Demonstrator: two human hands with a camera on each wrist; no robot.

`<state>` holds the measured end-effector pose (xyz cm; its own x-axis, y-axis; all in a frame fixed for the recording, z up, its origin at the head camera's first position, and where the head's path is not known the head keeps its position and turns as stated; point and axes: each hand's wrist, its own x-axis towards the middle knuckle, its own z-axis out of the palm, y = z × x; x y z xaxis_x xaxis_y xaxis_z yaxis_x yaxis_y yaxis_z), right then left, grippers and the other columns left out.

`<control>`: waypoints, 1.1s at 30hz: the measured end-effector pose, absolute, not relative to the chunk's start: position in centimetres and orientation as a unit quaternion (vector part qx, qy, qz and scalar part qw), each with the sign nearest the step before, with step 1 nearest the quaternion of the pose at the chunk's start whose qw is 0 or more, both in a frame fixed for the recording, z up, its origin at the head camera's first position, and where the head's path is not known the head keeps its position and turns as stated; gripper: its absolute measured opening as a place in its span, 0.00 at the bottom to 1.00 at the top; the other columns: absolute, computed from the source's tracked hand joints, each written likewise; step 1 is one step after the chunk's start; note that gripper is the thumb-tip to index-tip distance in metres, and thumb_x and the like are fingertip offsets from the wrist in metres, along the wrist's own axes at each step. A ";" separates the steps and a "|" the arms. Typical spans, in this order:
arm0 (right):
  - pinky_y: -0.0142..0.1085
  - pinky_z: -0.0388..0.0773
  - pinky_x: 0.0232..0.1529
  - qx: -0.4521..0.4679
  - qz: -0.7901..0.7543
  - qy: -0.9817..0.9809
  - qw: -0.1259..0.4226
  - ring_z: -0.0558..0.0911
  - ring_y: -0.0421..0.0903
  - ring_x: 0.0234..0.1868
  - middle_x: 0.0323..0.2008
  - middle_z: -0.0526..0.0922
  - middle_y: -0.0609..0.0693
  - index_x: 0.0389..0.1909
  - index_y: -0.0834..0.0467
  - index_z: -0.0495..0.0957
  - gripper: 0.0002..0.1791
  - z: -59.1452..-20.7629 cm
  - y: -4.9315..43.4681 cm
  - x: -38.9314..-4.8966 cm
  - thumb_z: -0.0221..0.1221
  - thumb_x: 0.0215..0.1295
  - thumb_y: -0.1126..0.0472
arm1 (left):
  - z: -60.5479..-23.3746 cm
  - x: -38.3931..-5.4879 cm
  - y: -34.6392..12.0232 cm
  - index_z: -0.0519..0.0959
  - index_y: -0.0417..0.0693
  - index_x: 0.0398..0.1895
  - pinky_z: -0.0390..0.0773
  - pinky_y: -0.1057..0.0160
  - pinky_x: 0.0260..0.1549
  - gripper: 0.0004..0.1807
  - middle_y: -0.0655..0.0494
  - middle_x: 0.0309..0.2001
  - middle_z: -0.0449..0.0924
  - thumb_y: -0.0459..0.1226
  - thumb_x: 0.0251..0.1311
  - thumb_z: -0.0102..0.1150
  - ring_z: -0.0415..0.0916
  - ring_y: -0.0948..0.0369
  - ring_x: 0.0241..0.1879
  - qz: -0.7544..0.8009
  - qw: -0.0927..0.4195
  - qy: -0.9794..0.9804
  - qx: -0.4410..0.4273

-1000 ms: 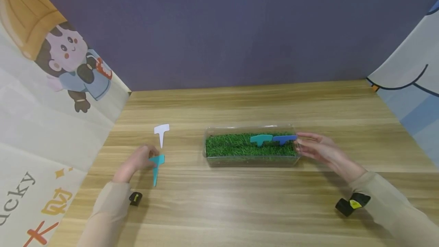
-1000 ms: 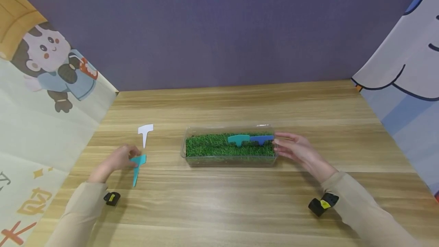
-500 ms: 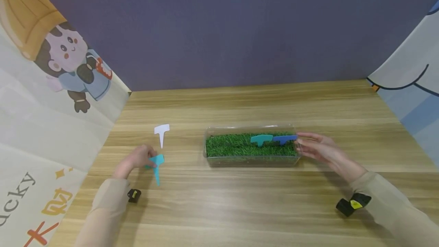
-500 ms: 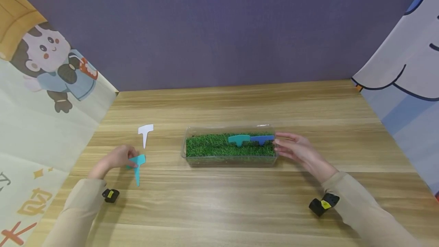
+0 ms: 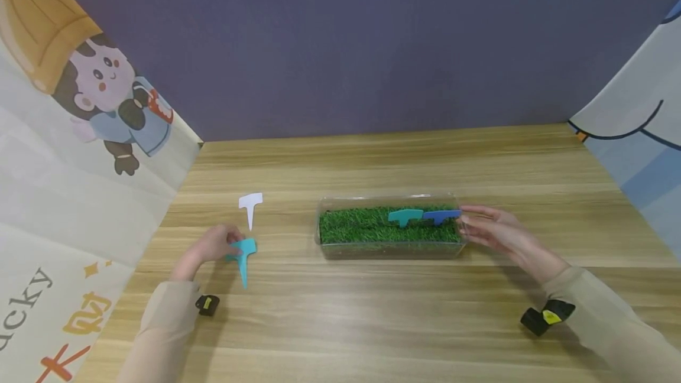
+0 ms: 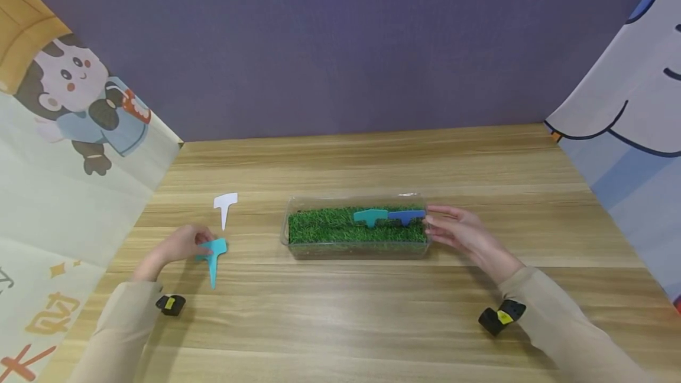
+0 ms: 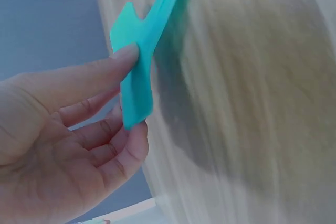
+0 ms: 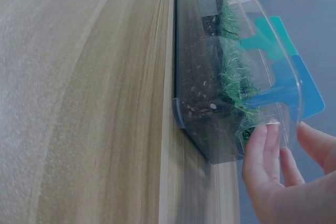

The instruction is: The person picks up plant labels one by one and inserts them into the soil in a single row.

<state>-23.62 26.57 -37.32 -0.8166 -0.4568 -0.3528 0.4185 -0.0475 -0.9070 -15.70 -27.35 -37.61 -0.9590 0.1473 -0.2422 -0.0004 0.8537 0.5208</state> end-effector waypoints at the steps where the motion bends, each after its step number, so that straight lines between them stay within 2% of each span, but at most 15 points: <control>1: 0.32 0.76 0.44 -0.015 -0.722 0.622 0.302 0.80 0.42 0.39 0.37 0.81 0.46 0.46 0.50 0.72 0.14 -37.3 26.6 -23.6 0.56 0.59 0.63 | -37.6 -15.7 -27.4 0.75 0.33 0.32 0.74 0.58 0.32 0.10 0.49 0.29 0.76 0.28 0.44 0.61 0.72 0.56 0.30 0.276 0.136 0.951 0.040; 5: 0.32 0.76 0.44 -0.014 -0.719 0.628 0.299 0.80 0.41 0.39 0.37 0.81 0.45 0.48 0.51 0.71 0.15 -37.3 26.6 -23.6 0.56 0.59 0.63 | -37.5 -15.9 -27.4 0.75 0.32 0.35 0.75 0.55 0.36 0.10 0.47 0.32 0.77 0.28 0.48 0.58 0.73 0.53 0.34 0.309 0.123 0.942 0.045; 12: 0.33 0.76 0.44 -0.009 -0.724 0.620 0.303 0.80 0.42 0.39 0.36 0.81 0.46 0.45 0.49 0.72 0.13 -37.2 26.6 -23.5 0.56 0.59 0.63 | -37.3 -16.0 -27.2 0.75 0.33 0.38 0.75 0.58 0.38 0.10 0.45 0.36 0.77 0.30 0.52 0.57 0.74 0.52 0.38 0.371 0.117 0.920 0.039; 18: 0.33 0.75 0.45 -0.008 -0.724 0.620 0.303 0.80 0.42 0.39 0.36 0.81 0.46 0.45 0.50 0.71 0.14 -37.1 26.5 -23.5 0.56 0.58 0.63 | -36.6 -15.9 -26.8 0.74 0.33 0.42 0.74 0.60 0.39 0.14 0.45 0.38 0.77 0.33 0.53 0.57 0.73 0.55 0.39 0.393 0.112 0.912 0.034; 26: 0.32 0.76 0.44 -0.003 -0.726 0.617 0.304 0.80 0.42 0.39 0.36 0.81 0.46 0.42 0.48 0.73 0.12 -37.1 26.4 -23.5 0.56 0.58 0.64 | -35.8 -16.2 -25.4 0.75 0.38 0.41 0.72 0.61 0.38 0.12 0.48 0.37 0.76 0.36 0.55 0.56 0.71 0.55 0.39 0.411 0.100 0.906 0.029; 33: 0.32 0.76 0.44 -0.001 -0.732 0.609 0.305 0.80 0.42 0.39 0.36 0.81 0.46 0.43 0.49 0.73 0.12 -37.2 26.4 -23.6 0.56 0.58 0.64 | -34.7 -16.7 -23.8 0.75 0.36 0.41 0.73 0.65 0.36 0.12 0.46 0.38 0.76 0.34 0.55 0.56 0.71 0.57 0.38 0.419 0.051 0.906 0.034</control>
<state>-23.59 26.44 -37.18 -0.8137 -0.4486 -0.3696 0.4451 -0.0720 -0.8926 -16.68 -23.76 -34.74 -0.9925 0.1037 -0.0641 0.0184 0.6470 0.7622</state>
